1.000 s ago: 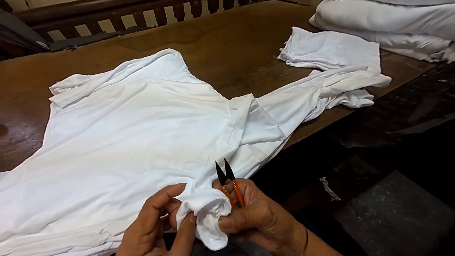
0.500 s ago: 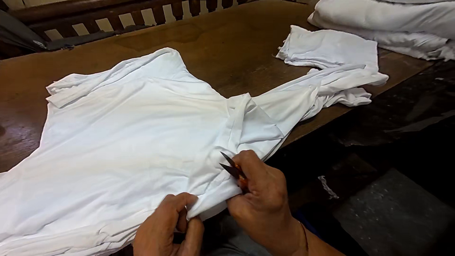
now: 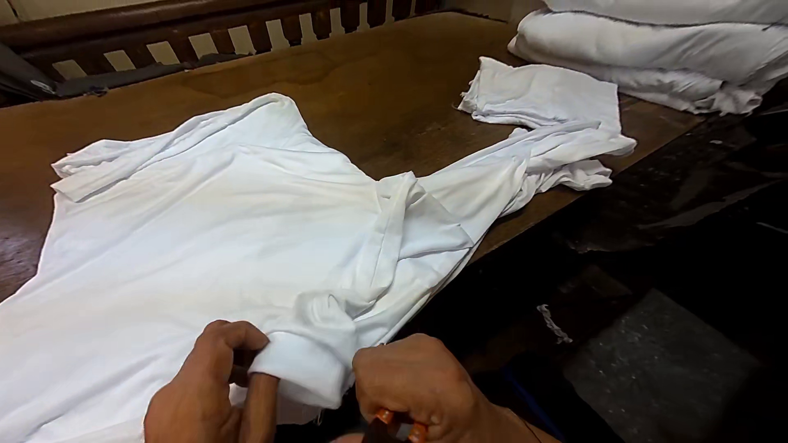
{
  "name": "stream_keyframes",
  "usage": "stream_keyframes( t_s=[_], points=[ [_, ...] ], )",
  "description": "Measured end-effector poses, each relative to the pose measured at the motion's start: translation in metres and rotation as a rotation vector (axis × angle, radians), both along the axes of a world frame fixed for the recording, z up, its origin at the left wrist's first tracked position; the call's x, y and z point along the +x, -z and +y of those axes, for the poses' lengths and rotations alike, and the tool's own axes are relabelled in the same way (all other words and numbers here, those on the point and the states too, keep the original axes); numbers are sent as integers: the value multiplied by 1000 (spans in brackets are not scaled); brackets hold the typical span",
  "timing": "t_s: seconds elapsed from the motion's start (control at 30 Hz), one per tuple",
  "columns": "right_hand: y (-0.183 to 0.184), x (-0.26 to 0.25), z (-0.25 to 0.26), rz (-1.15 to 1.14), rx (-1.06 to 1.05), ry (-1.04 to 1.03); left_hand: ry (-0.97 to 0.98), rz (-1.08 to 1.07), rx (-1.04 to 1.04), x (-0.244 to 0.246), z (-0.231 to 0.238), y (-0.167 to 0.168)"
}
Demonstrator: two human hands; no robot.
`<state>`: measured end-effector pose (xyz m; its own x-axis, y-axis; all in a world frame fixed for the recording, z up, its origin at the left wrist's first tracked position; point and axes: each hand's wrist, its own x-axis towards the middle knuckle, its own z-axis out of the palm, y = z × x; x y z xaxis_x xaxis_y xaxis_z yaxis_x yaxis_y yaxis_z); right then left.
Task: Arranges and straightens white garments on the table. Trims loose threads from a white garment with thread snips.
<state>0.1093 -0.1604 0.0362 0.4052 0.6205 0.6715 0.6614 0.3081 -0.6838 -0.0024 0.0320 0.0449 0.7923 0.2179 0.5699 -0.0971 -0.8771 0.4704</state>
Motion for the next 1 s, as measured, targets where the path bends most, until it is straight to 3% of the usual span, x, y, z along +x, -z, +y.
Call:
stream_keyframes(
  t_s=[0.1, 0.2, 0.3, 0.37, 0.43, 0.5, 0.6, 0.73, 0.9, 1.0],
  points=[
    [-3, 23, -13, -51, -135, 169, 23, 24, -33, 7, 16, -6],
    [-12, 71, -38, -111, -225, 465, 72, -20, -305, 10, 34, -46],
    [-7, 107, -67, -143, -442, 709, -24, -15, -644, 2, 52, -94],
    [8, 119, -76, -157, -557, 779, -153, 57, -849, -2, 102, -85],
    [25, 122, -78, -178, -613, 818, -407, 221, -955, 6, 123, -64],
    [38, 121, -75, -213, -617, 853, -584, 390, -908, 8, 128, -38],
    [49, 119, -70, -289, -578, 886, -685, 416, -744, 2, 135, -13],
    [52, 120, -69, -367, -551, 897, -599, 331, -504, 3, 138, -11],
    [54, 119, -68, -338, -515, 961, -467, 344, 26, 5, 135, -9],
    [60, 123, -67, -301, -528, 1018, -415, 304, 136, 9, 130, 5]
  ],
)
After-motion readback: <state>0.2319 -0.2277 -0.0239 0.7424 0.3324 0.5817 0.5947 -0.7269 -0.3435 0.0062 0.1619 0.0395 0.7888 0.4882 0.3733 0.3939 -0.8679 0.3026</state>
